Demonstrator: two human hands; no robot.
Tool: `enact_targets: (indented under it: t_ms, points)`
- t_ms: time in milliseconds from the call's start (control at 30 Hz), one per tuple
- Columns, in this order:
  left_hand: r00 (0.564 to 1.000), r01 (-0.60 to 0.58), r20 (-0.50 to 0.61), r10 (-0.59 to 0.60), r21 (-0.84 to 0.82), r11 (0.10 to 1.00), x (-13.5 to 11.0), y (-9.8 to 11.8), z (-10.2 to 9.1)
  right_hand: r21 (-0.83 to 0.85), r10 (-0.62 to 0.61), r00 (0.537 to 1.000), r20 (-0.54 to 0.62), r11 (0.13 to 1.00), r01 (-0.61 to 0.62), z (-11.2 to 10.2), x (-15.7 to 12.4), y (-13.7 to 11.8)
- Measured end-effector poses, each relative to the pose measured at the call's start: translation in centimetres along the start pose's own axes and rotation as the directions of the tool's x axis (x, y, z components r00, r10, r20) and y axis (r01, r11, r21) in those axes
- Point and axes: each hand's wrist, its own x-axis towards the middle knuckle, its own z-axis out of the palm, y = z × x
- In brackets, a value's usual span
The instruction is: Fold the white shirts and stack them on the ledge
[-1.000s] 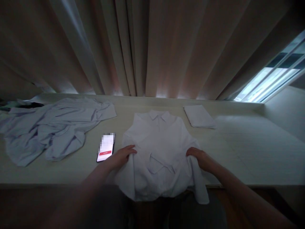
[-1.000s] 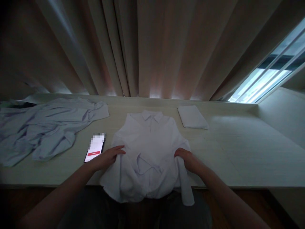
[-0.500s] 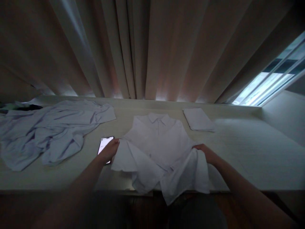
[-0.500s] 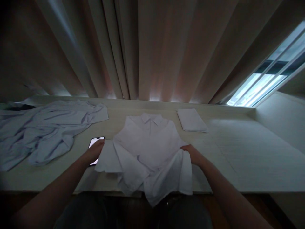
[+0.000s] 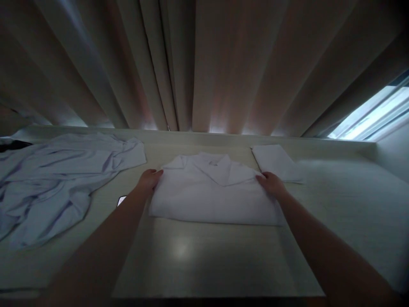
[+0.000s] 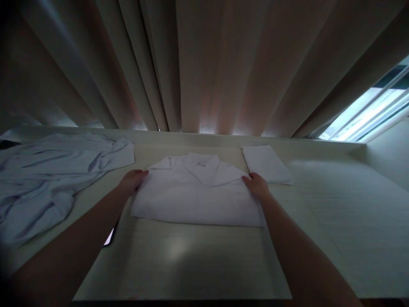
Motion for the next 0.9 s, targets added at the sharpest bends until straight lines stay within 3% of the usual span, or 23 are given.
enact_targets:
  t_ms: [133, 267, 400, 500, 533, 600, 667, 733, 833, 900]
  points:
    - [0.999, -0.031, 0.020, 0.028, 0.145, 0.989, 1.0, 0.3, 1.2, 0.025, -0.141, 0.986, -0.090, 0.989, 0.143, 1.5, 1.2, -0.2]
    - [0.987, -0.158, 0.026, 0.160, 0.388, 0.908, 2.1, 1.1, 2.2, -0.072, -0.334, 0.942, -0.036, 0.941, 0.331, 1.7, 2.5, -1.4]
    - [0.916, -0.385, 0.176, 0.359, 0.630, 0.674, 3.5, 1.8, 3.0, -0.077, -0.333, 0.941, 0.050, 0.939, 0.336, 1.1, 3.2, -2.6]
    - [0.853, -0.489, 0.269, 0.447, 0.709, 0.508, 4.4, 2.1, 3.7, -0.042, -0.283, 0.959, -0.029, 0.959, 0.281, 0.4, 3.7, -2.8]
    - [0.854, -0.478, 0.242, 0.460, 0.714, 0.512, 4.7, 2.3, 3.9, -0.023, -0.251, 0.965, -0.074, 0.968, 0.250, 0.2, 3.9, -2.7]
    - [0.891, -0.385, 0.100, 0.442, 0.682, 0.622, 5.2, 2.5, 4.0, 0.019, -0.168, 0.972, -0.166, 0.985, 0.174, -0.3, 4.4, -2.4]
    - [0.932, -0.247, -0.073, 0.355, 0.589, 0.769, 5.7, 2.7, 3.9, 0.054, -0.072, 0.967, -0.244, 0.995, 0.087, -0.6, 5.0, -1.8]
    - [0.950, -0.148, -0.173, 0.261, 0.486, 0.861, 6.0, 2.9, 3.6, 0.070, 0.007, 0.958, -0.287, 0.997, 0.014, -0.7, 5.5, -1.2]
    - [0.956, -0.104, -0.219, 0.198, 0.377, 0.920, 6.0, 2.8, 3.4, 0.051, 0.069, 0.971, -0.229, 0.997, -0.059, -0.1, 5.7, -0.5]
    - [0.965, -0.116, -0.185, 0.184, 0.325, 0.939, 5.9, 2.5, 3.6, 0.049, 0.091, 0.982, -0.164, 0.995, -0.084, 0.6, 5.6, -0.1]
